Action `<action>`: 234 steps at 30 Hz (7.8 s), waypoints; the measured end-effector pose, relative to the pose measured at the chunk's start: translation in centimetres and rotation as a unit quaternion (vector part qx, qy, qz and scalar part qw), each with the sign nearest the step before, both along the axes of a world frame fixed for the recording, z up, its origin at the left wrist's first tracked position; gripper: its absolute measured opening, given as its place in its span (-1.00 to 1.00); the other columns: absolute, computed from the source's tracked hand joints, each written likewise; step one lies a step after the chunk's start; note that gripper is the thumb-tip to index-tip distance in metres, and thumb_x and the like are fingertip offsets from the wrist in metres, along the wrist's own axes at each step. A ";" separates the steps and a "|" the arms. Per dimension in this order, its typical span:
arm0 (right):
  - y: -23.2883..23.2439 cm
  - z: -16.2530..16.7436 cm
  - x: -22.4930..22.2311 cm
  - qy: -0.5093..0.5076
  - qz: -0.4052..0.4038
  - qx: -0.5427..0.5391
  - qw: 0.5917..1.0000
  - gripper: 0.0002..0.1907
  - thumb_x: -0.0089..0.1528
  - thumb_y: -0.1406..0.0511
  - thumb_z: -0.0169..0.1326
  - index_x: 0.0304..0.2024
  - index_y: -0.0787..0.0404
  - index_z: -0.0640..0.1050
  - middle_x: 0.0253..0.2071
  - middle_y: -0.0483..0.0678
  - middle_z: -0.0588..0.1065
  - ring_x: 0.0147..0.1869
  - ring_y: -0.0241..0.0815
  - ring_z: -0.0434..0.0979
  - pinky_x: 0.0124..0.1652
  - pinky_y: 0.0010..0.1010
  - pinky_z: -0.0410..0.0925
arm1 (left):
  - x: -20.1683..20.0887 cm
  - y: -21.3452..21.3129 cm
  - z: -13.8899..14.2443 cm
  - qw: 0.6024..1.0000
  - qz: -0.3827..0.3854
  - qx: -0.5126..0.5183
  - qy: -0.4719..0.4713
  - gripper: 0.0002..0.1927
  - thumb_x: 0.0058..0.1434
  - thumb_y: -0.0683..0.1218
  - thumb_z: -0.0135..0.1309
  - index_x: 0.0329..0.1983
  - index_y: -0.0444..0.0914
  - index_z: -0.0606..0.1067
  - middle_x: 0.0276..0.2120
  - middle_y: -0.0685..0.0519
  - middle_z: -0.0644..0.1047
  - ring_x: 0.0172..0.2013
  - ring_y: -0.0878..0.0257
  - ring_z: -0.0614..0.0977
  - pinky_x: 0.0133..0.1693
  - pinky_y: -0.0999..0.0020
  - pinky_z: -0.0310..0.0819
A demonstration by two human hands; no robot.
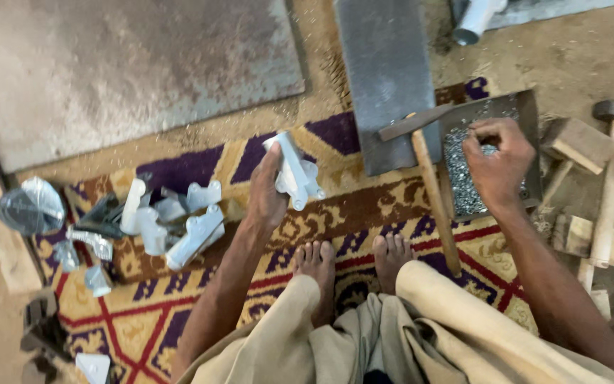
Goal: The person sits on a rug on the workshop floor and hammers small white aluminum fittings one at a time on a flat steel block, reshaping or flattening each piece, then sets the worked piece aside with a pile of finished pieces and picks up the next one.
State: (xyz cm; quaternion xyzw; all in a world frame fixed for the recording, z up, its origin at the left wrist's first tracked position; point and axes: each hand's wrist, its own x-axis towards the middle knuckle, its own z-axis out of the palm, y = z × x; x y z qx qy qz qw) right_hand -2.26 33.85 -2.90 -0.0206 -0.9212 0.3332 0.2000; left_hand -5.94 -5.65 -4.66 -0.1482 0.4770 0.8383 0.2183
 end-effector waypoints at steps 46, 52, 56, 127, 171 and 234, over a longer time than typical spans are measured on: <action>-13.0 9.2 1.7 -0.134 0.328 -0.169 0.920 -0.65 0.46 0.10 -0.10 0.07 0.23 0.45 -0.01 0.04 0.42 0.08 -0.12 0.46 0.00 -0.30 0.38 | 5.8 2.9 8.8 0.915 -0.367 -0.133 0.104 0.50 -0.13 0.32 0.41 0.60 -0.22 -0.33 0.50 -0.39 0.02 0.49 -0.29 0.07 0.35 -0.38 0.04; -11.8 9.5 3.1 -0.382 0.225 -0.309 0.841 -0.65 0.41 0.09 -0.11 -0.20 0.18 0.56 -0.48 -0.16 0.44 -0.44 -0.40 0.46 -0.49 -0.54 0.39 | 6.9 3.6 10.9 0.913 -0.373 -0.085 0.139 0.39 0.02 0.39 0.30 0.65 -0.18 -0.28 0.52 -0.38 0.04 0.53 -0.25 0.07 0.42 -0.17 0.05; -11.1 9.2 4.1 -0.365 0.229 -0.370 0.823 -0.61 0.40 0.04 -0.10 -0.26 0.17 0.55 -0.50 -0.16 0.46 -0.50 -0.42 0.48 -0.54 -0.55 0.40 | 6.7 3.9 11.4 0.916 -0.353 -0.101 0.164 0.04 0.33 0.31 0.06 0.67 -0.15 -0.16 0.54 -0.25 0.00 0.54 -0.14 0.03 0.43 -0.02 0.01; -12.6 6.5 3.4 -0.132 0.083 -0.492 0.857 -0.61 0.52 -0.02 -0.27 -0.09 0.14 0.30 -0.55 -0.01 0.42 -0.59 -0.28 0.43 -0.58 -0.45 0.37 | 8.8 8.9 9.1 0.885 -0.313 -0.229 0.258 -0.37 0.35 0.22 0.07 0.17 -0.39 0.40 -0.31 -0.21 0.66 -0.33 0.04 0.77 -0.34 0.17 0.70; -7.7 5.8 10.1 -0.392 -0.058 -0.175 0.902 -0.61 0.41 0.10 0.03 -0.20 0.34 0.40 -0.53 -0.11 0.35 -0.56 -0.32 0.32 -0.63 -0.41 0.23 | 5.4 6.4 -2.9 0.864 -0.222 -0.321 0.319 -0.35 0.38 0.24 -0.02 0.18 -0.42 0.40 -0.29 -0.31 0.64 -0.49 0.07 0.73 -0.54 0.17 0.68; -10.2 10.7 11.4 -0.409 0.036 0.093 0.907 -0.41 0.46 -0.05 -0.23 0.27 0.26 0.39 -0.54 0.22 0.48 -0.45 0.19 0.56 -0.40 -0.01 0.40 | 5.7 5.9 -4.2 0.885 -0.272 -0.292 0.241 -0.20 0.26 0.35 0.01 0.27 -0.39 0.39 -0.24 -0.25 0.68 -0.37 0.02 0.75 -0.31 0.08 0.70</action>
